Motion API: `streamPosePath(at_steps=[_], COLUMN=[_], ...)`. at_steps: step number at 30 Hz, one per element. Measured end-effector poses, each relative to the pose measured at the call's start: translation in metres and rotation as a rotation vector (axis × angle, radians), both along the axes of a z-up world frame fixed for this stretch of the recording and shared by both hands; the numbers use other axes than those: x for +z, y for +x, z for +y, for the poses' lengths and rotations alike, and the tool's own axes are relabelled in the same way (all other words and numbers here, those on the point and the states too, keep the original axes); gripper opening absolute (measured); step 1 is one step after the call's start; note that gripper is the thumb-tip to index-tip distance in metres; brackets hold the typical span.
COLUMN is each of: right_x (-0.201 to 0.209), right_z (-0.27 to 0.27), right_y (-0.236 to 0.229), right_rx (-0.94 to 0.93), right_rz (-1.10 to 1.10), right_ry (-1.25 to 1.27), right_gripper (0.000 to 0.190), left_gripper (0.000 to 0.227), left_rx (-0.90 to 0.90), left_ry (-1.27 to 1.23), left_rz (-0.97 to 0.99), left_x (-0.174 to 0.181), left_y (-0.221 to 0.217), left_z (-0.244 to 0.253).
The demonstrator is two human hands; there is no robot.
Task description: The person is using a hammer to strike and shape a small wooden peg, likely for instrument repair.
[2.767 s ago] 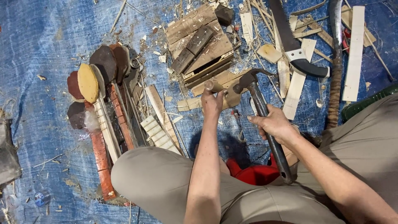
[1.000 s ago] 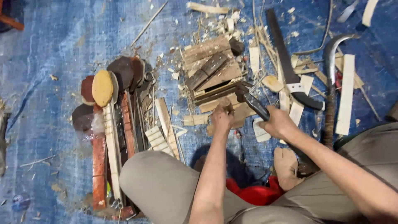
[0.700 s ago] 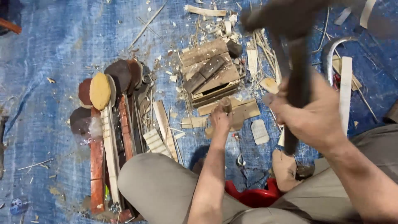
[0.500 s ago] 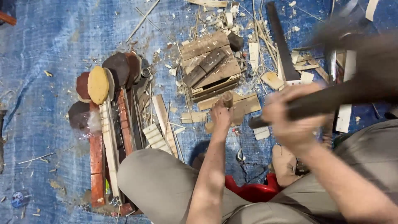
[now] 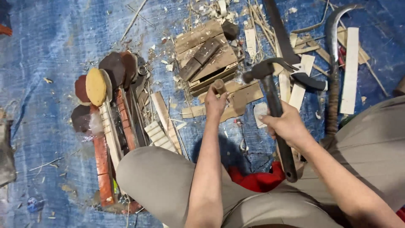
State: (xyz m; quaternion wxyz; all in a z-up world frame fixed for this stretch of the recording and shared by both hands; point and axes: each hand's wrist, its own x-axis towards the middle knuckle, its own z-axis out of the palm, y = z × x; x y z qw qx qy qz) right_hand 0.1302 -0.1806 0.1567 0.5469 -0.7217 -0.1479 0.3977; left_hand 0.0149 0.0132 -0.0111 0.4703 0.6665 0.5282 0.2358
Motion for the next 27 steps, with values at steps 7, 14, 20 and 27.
streamPosePath(at_steps=[7,14,20,27], right_x=[-0.05,-0.065,-0.071,-0.072], right_z=[-0.016,-0.009,-0.013,-0.013], right_y=[0.011,0.014,0.01,0.007], right_rx=[-0.13,-0.142,-0.138,-0.141], right_rz=[0.209,0.252,0.297,0.306], right_ry=[-0.113,-0.099,-0.112,-0.126], right_gripper=[0.014,0.017,0.021,0.021], left_gripper=[0.046,0.048,0.05,0.052], left_rx=[0.004,-0.074,-0.058,-0.046], left_ry=[-0.017,0.005,-0.006,0.017], left_rz=[-0.103,-0.039,-0.085,-0.066], left_x=[0.043,0.053,0.032,0.035], left_y=[-0.008,-0.011,-0.014,-0.012], left_z=[-0.004,-0.015,-0.011,-0.012])
